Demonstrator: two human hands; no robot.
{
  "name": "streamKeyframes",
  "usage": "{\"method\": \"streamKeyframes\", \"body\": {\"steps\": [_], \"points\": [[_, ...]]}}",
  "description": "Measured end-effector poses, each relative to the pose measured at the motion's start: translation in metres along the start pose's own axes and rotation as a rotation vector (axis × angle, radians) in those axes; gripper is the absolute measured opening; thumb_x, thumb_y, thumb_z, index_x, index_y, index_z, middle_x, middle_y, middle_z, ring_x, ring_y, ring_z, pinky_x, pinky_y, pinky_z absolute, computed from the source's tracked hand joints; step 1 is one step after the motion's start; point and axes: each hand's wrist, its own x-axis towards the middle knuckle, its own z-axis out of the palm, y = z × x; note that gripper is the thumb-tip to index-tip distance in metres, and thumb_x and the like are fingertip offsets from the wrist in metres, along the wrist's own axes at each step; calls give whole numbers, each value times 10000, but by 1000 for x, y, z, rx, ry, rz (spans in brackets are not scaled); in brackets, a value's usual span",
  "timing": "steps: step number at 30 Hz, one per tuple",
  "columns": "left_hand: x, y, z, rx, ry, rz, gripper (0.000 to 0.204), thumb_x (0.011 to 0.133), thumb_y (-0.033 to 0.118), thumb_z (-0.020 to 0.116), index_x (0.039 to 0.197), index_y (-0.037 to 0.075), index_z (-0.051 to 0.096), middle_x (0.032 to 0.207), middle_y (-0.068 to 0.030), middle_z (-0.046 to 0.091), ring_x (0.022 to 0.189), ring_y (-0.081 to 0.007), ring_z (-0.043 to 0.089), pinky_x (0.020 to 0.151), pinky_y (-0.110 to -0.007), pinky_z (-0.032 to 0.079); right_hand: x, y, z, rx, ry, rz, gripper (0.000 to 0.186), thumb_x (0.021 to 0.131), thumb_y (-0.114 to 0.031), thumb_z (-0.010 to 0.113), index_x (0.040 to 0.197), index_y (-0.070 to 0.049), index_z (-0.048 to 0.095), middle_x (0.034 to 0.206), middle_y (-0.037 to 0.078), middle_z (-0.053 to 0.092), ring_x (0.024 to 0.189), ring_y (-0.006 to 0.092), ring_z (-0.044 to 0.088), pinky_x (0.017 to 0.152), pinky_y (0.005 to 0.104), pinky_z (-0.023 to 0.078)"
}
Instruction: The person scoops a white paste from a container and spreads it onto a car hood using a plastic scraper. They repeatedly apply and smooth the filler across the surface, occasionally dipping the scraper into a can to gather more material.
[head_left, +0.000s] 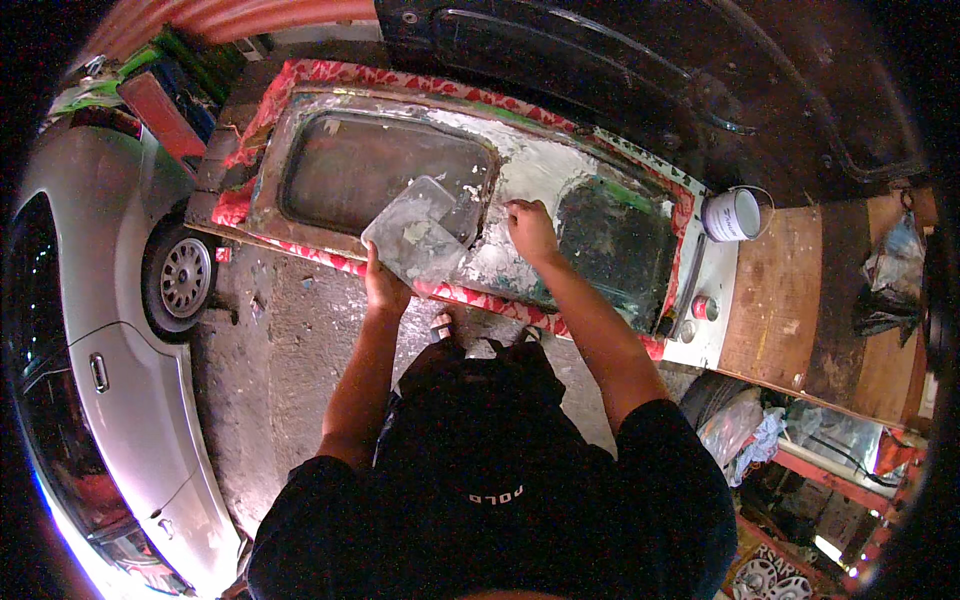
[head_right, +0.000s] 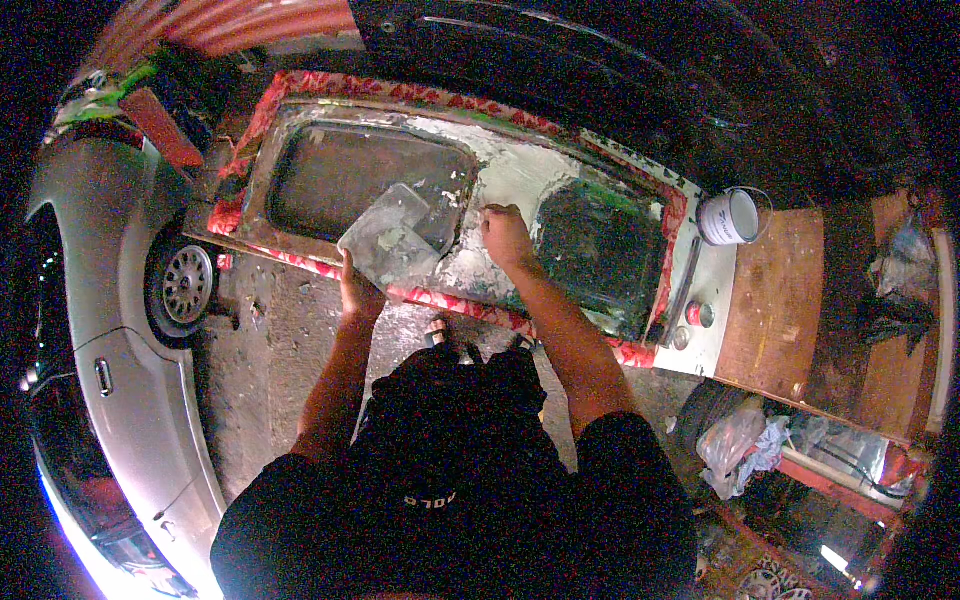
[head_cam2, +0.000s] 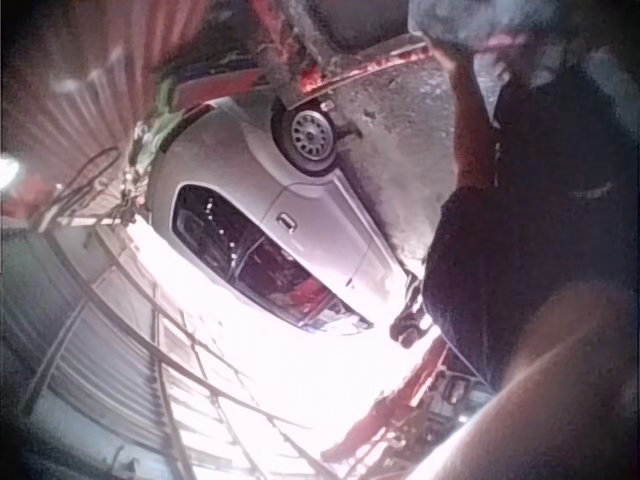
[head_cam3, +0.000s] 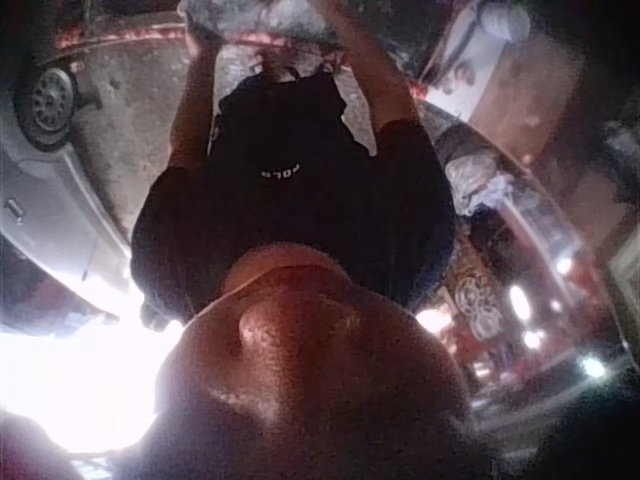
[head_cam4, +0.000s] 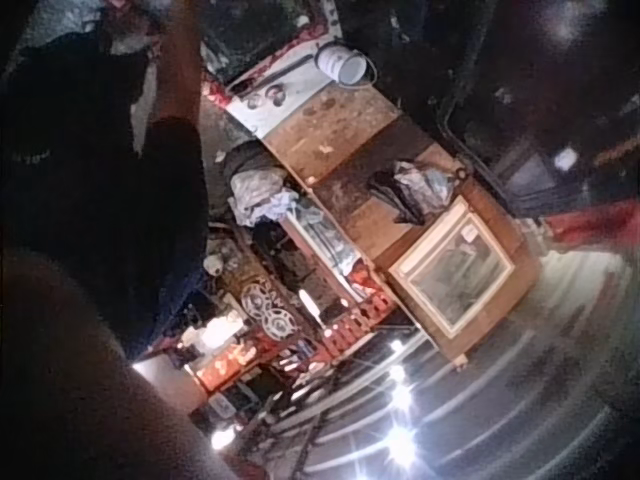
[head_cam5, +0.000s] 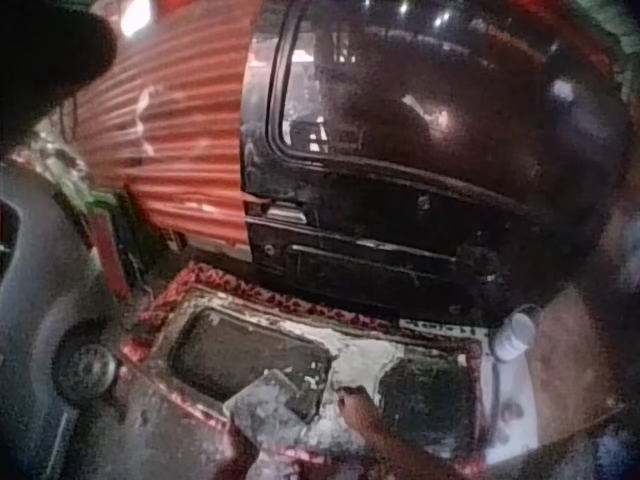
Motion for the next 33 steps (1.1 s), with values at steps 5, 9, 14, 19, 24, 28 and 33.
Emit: {"method": "streamKeyframes", "body": {"steps": [5,9,14,19,24,28,33], "points": [[3,-3,-10,-7,-59,32,676,947,522,402,1421,52,293,1420,-132,387,1304,-310,374,1092,-457,281,5,-7,19,-229,-87,-117,209,761,-90,560,934,-9,642,999,110,647,899,278,588,801,367,495],[-1,-4,-11,-30,13,32,666,947,521,401,1414,55,309,1411,-137,398,1299,-313,382,1091,-458,286,-5,-10,26,-298,-73,-185,183,739,-80,541,880,-27,644,959,110,638,886,272,578,758,367,493],[-4,-4,-21,-46,24,25,654,948,517,405,1409,61,324,1395,-130,422,1279,-321,403,1081,-471,298,-3,-16,24,-335,-182,-203,189,723,-83,552,879,-29,643,965,98,632,912,271,570,747,379,494],[1,-7,-24,-66,4,-9,670,936,532,421,1410,69,324,1395,-122,425,1275,-326,405,1076,-478,302,-13,-15,27,-392,-198,-252,208,726,-105,572,908,-41,648,985,87,630,948,264,570,756,374,503],[2,-7,-15,-16,34,15,700,923,550,435,1417,70,311,1412,-125,398,1292,-327,381,1083,-475,287,-23,-12,27,-313,-230,-246,203,715,-101,591,898,-38,653,978,104,631,937,282,571,755,400,509],[6,-3,-7,-36,7,-12,701,929,549,421,1423,67,297,1422,-134,379,1306,-323,361,1090,-470,273,-27,15,36,-107,-189,-136,195,718,-90,601,894,-20,648,919,119,639,904,319,570,755,418,509],[3,7,-7,18,-10,39,711,929,555,413,1426,62,290,1424,-138,375,1308,-325,358,1091,-469,273,-5,-4,-10,-44,-16,3,244,749,-44,579,981,-39,655,996,116,652,847,332,570,795,390,493]]}}
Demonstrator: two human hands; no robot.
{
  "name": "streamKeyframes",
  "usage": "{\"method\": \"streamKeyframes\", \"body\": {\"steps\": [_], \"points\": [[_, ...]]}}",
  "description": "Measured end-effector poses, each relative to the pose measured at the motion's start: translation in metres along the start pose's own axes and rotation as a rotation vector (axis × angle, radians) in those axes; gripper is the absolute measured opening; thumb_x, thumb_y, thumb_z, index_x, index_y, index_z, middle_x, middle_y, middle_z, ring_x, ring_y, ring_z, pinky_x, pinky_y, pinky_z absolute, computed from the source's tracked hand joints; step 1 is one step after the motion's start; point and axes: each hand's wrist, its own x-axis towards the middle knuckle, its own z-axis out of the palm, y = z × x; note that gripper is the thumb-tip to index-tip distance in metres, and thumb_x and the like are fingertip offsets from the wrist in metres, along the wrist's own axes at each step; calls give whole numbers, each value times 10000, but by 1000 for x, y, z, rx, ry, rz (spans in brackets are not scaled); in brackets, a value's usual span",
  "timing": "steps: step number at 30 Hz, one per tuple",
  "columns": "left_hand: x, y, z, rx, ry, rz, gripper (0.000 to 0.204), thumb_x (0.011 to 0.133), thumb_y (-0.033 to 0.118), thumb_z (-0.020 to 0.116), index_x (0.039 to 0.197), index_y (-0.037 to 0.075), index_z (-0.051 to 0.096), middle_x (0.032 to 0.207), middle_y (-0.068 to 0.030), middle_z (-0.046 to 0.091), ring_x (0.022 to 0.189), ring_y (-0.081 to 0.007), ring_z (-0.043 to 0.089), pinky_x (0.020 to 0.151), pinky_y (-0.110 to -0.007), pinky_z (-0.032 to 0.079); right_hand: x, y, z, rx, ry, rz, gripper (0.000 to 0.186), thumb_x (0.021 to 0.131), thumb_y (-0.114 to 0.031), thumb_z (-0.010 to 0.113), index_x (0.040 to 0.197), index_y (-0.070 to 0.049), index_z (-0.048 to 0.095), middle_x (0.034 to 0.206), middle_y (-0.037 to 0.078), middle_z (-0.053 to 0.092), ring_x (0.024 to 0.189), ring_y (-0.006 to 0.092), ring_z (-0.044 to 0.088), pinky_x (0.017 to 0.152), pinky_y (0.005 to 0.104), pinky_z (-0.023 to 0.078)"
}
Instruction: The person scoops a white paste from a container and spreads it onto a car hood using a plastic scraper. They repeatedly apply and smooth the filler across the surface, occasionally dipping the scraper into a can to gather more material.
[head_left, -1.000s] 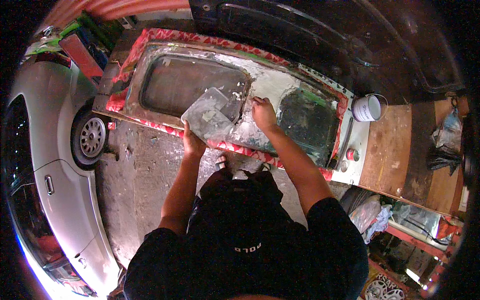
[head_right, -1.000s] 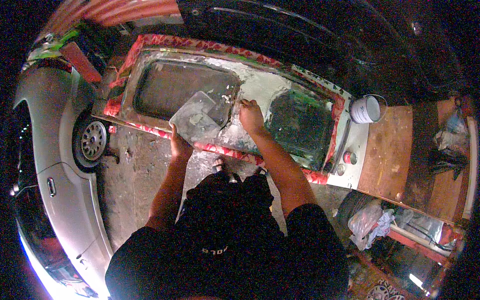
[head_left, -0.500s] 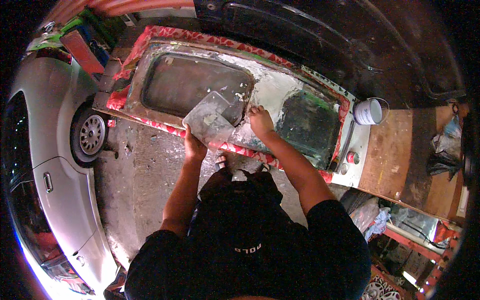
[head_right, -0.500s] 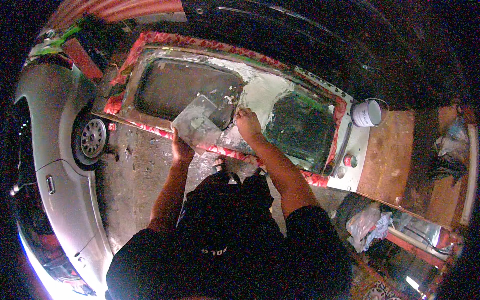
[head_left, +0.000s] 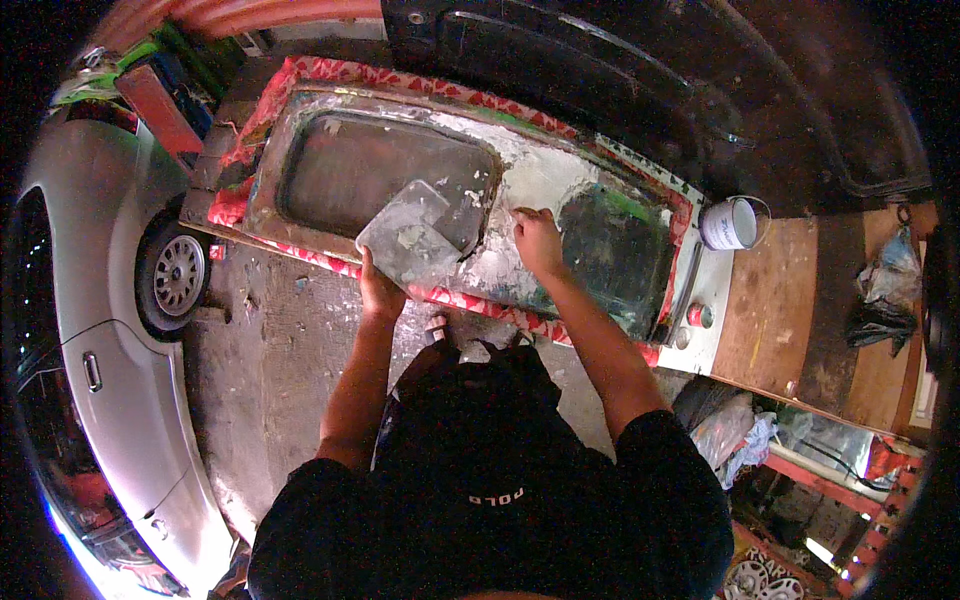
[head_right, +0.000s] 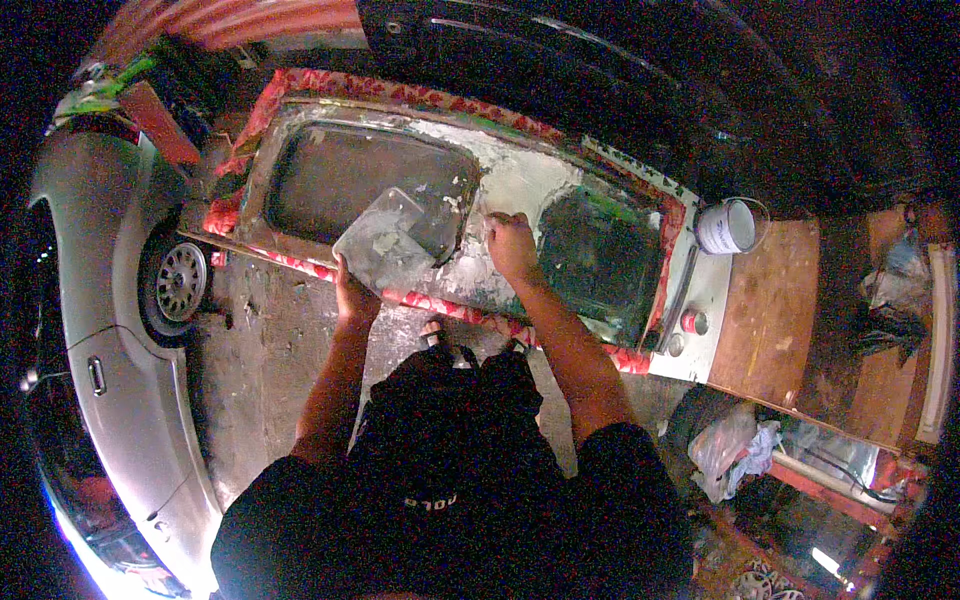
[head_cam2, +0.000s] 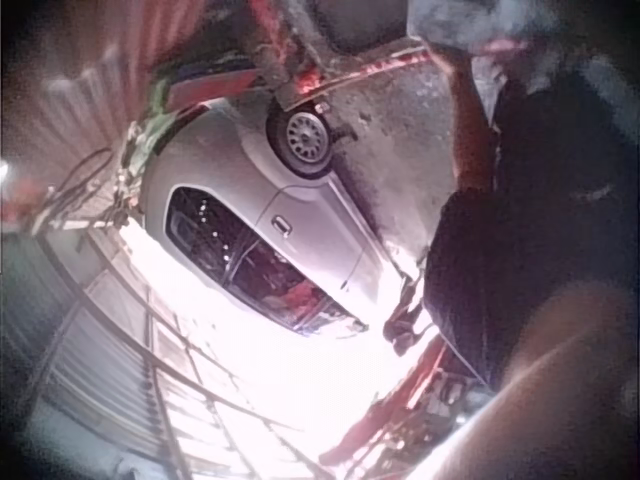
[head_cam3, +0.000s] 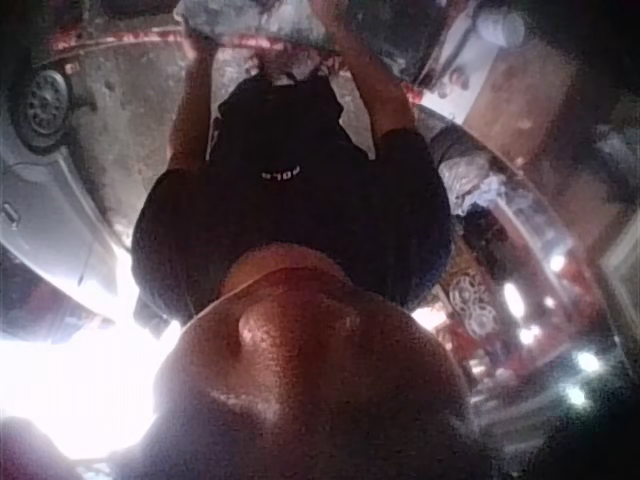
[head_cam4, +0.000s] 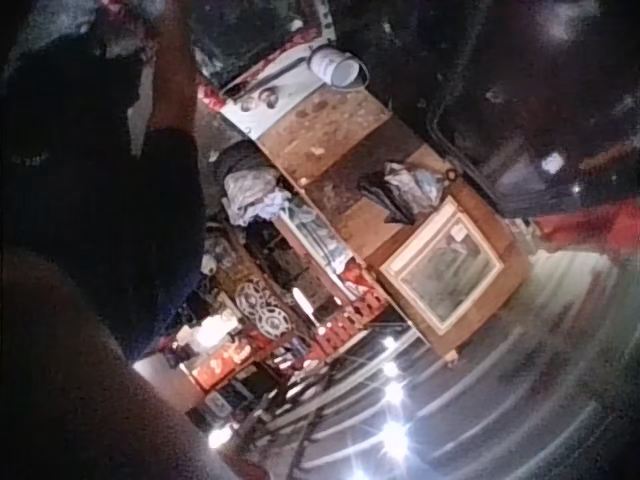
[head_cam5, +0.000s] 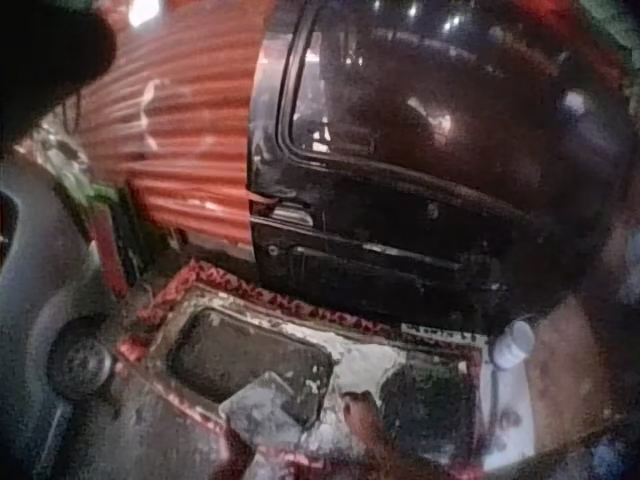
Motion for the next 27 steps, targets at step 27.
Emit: {"method": "streamKeyframes", "body": {"steps": [27], "points": [[-8,-4,5,-7,47,-41,678,949,536,380,1424,60,295,1421,-128,379,1306,-316,364,1086,-454,284,-7,2,3,16,-51,22,302,770,-39,564,1058,-37,654,1024,110,656,882,323,575,819,392,494]]}}
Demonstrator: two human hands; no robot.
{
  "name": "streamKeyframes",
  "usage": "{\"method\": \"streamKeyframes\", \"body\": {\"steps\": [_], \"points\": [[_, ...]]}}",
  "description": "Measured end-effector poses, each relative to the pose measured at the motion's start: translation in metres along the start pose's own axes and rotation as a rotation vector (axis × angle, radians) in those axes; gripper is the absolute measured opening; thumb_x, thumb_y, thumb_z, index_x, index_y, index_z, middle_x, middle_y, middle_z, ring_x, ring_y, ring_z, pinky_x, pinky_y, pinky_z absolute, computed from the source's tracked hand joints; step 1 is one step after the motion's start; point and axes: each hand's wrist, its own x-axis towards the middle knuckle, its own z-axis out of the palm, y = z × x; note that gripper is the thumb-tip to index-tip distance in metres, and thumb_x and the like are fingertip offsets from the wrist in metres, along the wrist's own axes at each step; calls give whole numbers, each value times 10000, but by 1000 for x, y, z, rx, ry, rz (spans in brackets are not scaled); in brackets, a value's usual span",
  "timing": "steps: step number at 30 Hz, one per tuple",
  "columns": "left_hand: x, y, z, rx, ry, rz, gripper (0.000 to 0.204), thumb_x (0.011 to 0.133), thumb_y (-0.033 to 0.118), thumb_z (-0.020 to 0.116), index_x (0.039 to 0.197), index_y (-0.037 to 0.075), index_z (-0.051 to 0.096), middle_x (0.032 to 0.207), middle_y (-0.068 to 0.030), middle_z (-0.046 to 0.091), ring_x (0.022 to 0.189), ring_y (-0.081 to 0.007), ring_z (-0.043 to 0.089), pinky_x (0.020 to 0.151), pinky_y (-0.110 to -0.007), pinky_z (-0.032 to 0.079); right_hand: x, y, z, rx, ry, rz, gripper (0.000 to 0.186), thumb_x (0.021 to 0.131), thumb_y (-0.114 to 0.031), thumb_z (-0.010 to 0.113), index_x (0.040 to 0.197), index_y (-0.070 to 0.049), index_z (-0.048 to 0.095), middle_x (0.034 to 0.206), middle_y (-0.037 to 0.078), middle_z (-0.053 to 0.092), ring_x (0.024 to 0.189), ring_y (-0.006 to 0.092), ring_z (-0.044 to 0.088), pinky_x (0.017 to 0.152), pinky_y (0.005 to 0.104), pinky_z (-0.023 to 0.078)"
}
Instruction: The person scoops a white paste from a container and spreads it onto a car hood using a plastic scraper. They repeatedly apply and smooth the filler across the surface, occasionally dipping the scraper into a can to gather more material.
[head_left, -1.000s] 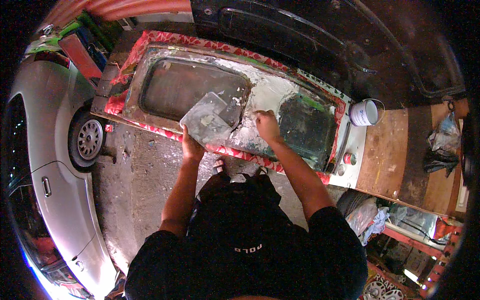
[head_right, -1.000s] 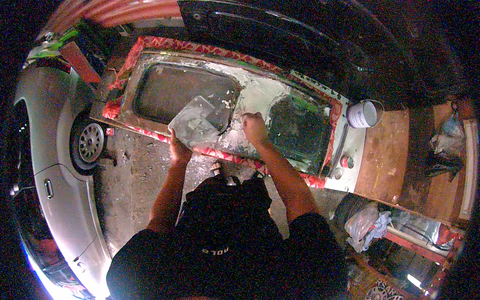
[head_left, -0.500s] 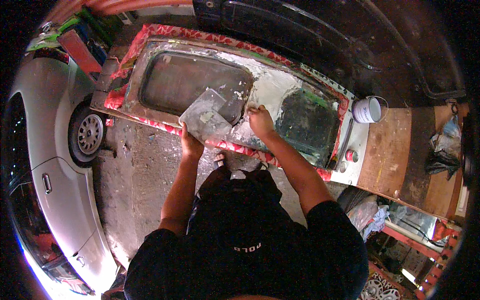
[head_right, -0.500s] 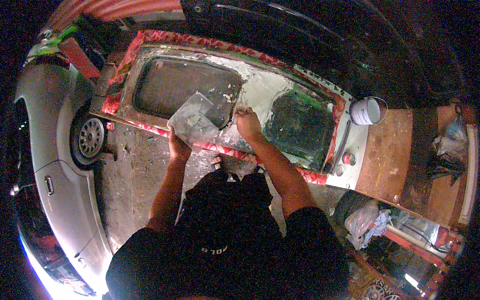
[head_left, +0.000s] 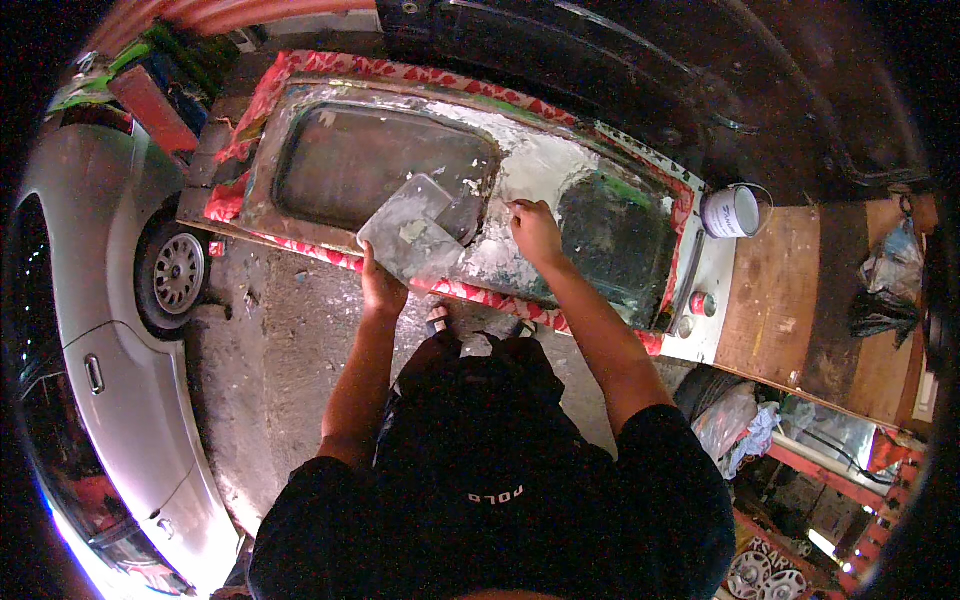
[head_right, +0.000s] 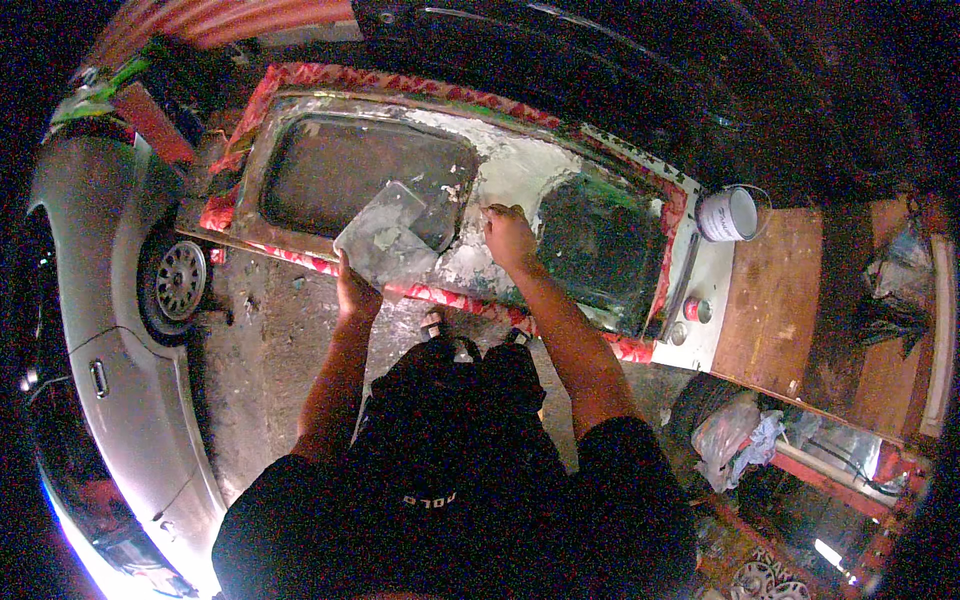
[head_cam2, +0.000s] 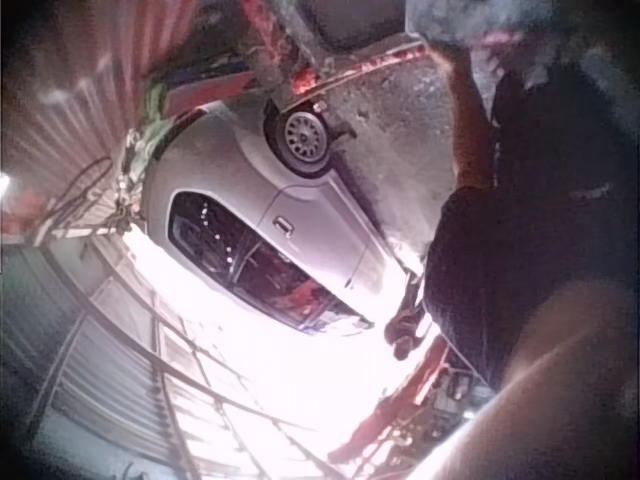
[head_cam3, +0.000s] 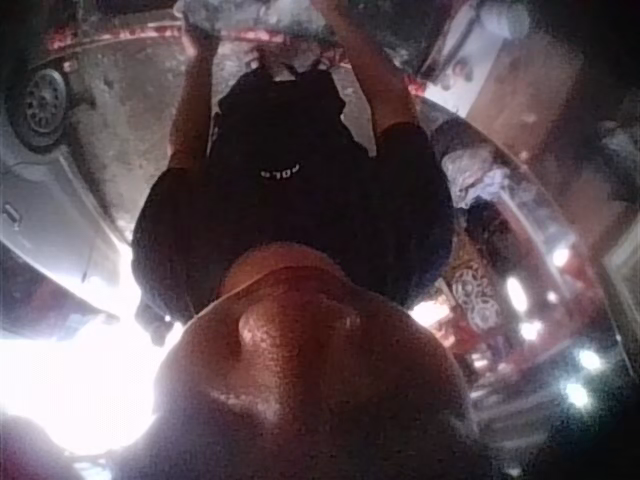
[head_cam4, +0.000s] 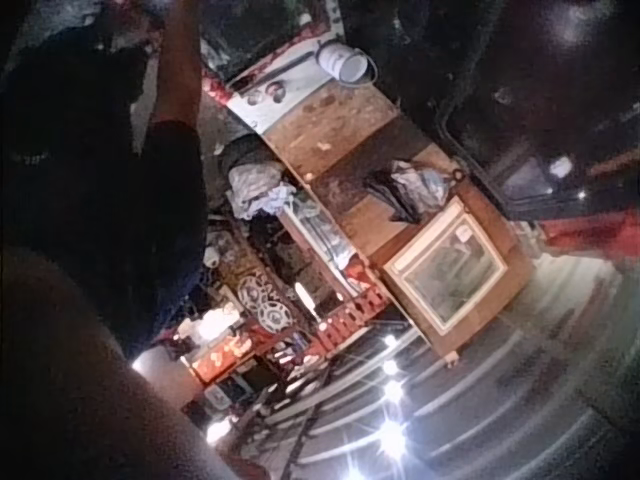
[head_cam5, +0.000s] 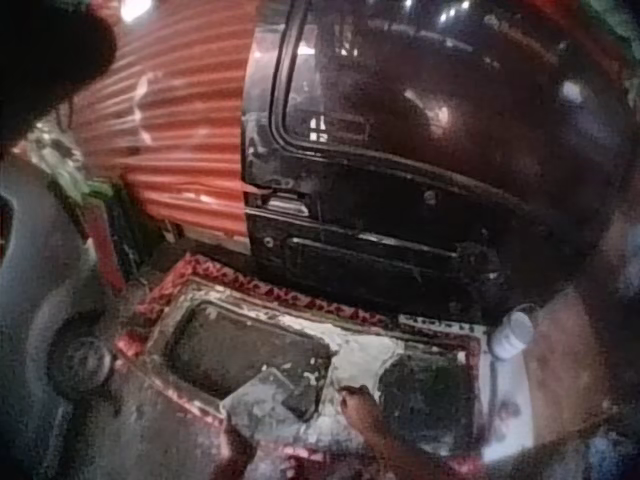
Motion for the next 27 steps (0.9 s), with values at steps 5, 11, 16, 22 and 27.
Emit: {"method": "streamKeyframes", "body": {"steps": [5,11,16,22,27], "points": [[1,-1,-8,-22,3,-1,675,951,527,382,1428,59,283,1425,-130,375,1306,-320,365,1086,-456,283,-10,-1,8,-20,-22,11,292,773,-42,561,1052,-11,642,1021,131,635,899,325,572,812,401,494],[4,-6,-12,-34,-39,-30,675,951,522,387,1429,57,281,1428,-128,372,1309,-314,363,1092,-454,276,-6,-13,29,-214,-44,-107,287,762,-75,550,1024,0,641,1076,110,602,922,302,554,797,385,497],[4,-4,-20,-26,-62,-14,684,948,533,386,1430,60,279,1429,-128,370,1311,-312,359,1095,-453,271,-15,-23,40,-311,-30,-122,274,758,-91,531,995,-19,649,1056,80,620,897,273,567,758,365,507],[2,-1,-11,-18,-28,-28,661,959,524,362,1425,60,292,1426,-131,376,1308,-310,363,1095,-452,272,-21,-18,34,-317,-213,-122,269,764,-100,555,1010,-43,646,1113,74,609,991,286,555,795,395,503],[0,0,-3,-6,-34,-13,644,961,514,362,1413,57,317,1404,-138,410,1296,-328,379,1090,-466,279,-27,-13,14,7,-63,-19,274,741,-43,566,993,-48,673,1021,78,663,879,304,577,805,376,495]]}}
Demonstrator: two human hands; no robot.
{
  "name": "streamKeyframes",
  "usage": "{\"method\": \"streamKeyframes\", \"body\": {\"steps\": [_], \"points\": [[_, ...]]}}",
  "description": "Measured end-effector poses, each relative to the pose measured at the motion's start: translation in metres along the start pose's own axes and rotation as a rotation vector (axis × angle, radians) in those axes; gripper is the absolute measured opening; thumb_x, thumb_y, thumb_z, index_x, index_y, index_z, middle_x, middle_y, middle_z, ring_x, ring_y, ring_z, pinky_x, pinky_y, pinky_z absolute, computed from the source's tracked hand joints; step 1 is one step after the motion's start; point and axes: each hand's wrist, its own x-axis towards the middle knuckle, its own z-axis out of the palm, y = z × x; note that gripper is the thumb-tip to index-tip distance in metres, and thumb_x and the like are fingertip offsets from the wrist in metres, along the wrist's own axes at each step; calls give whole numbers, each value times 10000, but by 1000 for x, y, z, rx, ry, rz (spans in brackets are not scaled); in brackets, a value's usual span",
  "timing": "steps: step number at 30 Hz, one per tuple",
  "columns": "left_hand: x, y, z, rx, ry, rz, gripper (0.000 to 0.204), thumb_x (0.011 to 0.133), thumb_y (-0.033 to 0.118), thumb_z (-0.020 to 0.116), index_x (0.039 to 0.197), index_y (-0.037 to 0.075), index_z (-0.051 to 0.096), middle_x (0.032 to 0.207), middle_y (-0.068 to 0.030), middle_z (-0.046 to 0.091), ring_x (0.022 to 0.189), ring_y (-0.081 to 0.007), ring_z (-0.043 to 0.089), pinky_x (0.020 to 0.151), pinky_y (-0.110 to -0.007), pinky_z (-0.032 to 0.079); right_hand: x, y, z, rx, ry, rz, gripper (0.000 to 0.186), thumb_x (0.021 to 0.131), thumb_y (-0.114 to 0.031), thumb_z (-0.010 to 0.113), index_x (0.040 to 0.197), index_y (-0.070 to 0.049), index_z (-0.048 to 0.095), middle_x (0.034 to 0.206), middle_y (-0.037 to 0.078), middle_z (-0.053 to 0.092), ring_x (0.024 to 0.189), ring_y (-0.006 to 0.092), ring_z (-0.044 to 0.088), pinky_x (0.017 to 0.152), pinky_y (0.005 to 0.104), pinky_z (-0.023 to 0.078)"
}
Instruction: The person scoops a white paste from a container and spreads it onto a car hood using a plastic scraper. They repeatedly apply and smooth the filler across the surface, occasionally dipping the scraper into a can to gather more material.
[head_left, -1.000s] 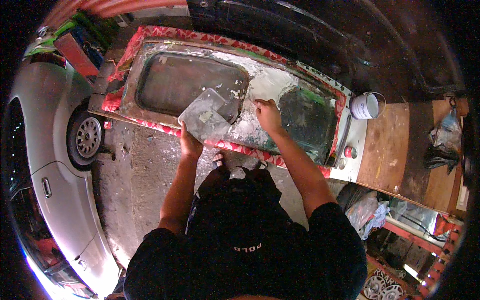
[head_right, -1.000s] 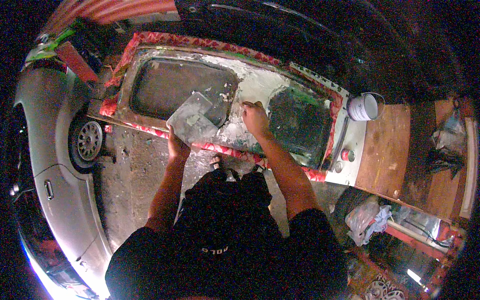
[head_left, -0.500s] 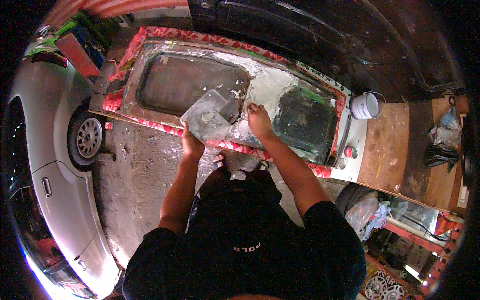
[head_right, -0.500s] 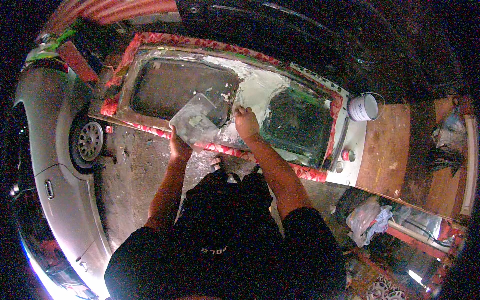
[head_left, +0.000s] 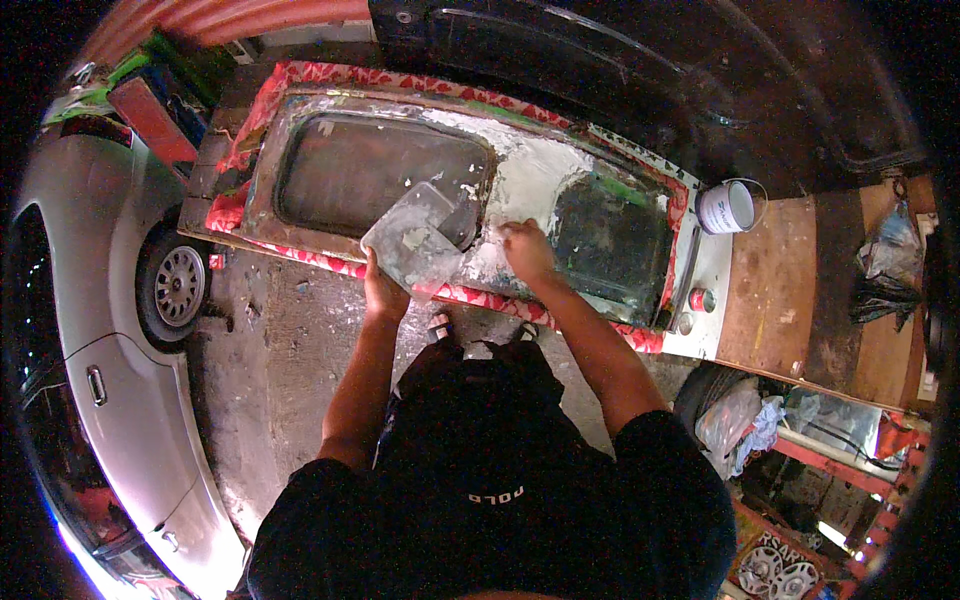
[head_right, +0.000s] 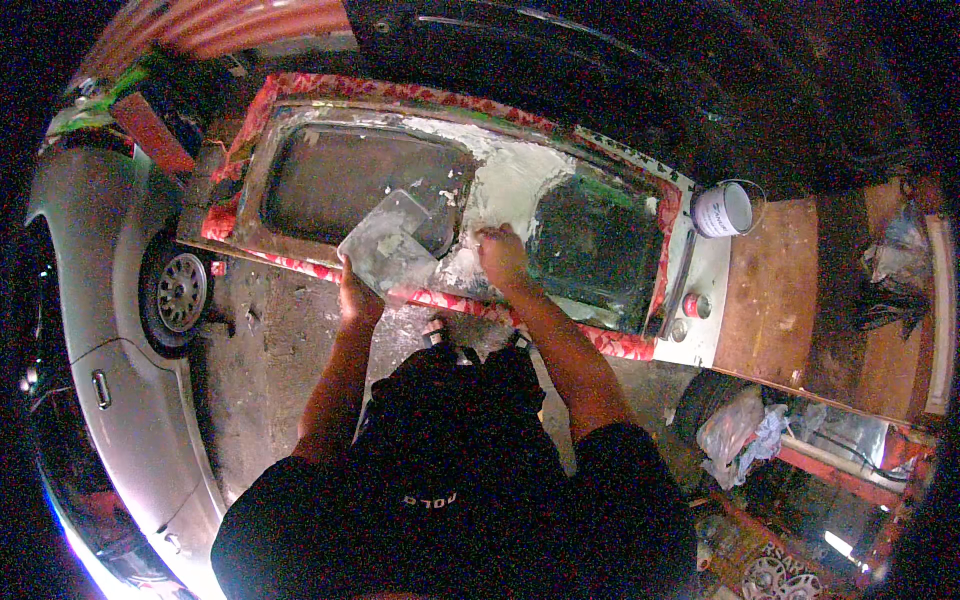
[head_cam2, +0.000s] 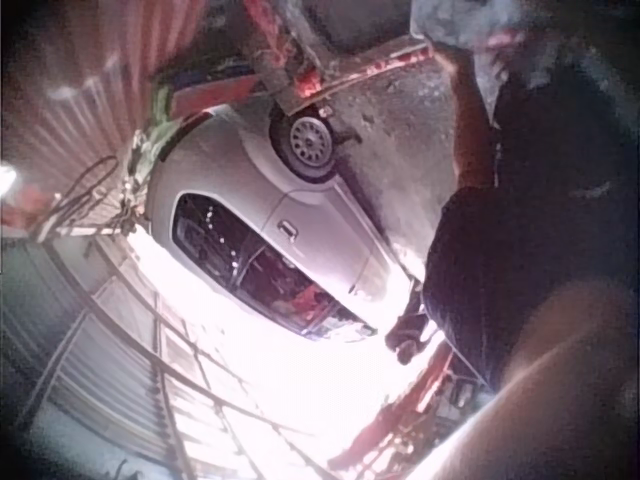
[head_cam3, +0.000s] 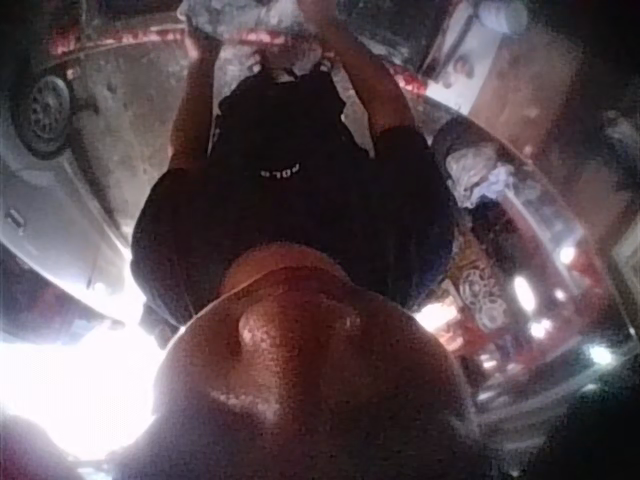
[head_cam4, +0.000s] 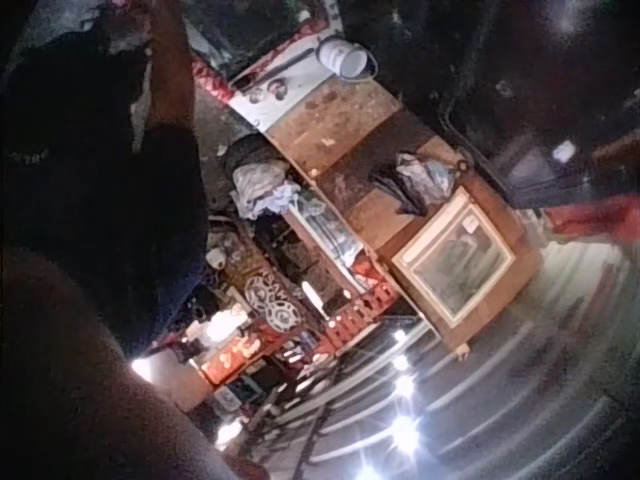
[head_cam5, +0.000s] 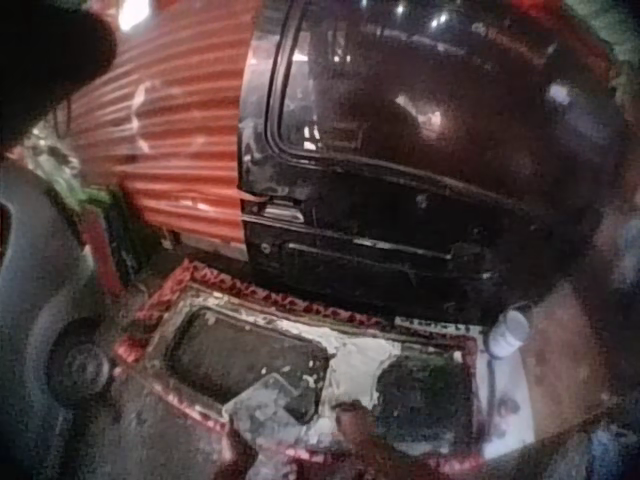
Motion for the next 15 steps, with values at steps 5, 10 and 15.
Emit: {"method": "streamKeyframes", "body": {"steps": [5,10,15], "points": [[3,-1,0,17,17,4,672,957,534,353,1426,58,290,1420,-141,381,1306,-322,365,1092,-464,273,15,3,-24,-33,159,14,283,760,-64,580,1030,-65,662,1098,55,642,900,305,564,825,376,490],[3,-3,-4,3,-17,-15,682,949,539,370,1425,56,293,1413,-133,394,1309,-315,365,1088,-459,279,22,-1,0,-202,13,-83,285,771,-65,552,1041,-53,644,1110,43,635,868,287,554,819,359,476],[2,-7,-15,-3,-40,-8,670,951,527,378,1423,58,296,1411,-127,399,1303,-312,376,1083,-453,286,17,4,18,-315,-95,-160,266,765,-90,546,1007,-47,650,1108,51,634,858,277,552,813,334,462]]}}
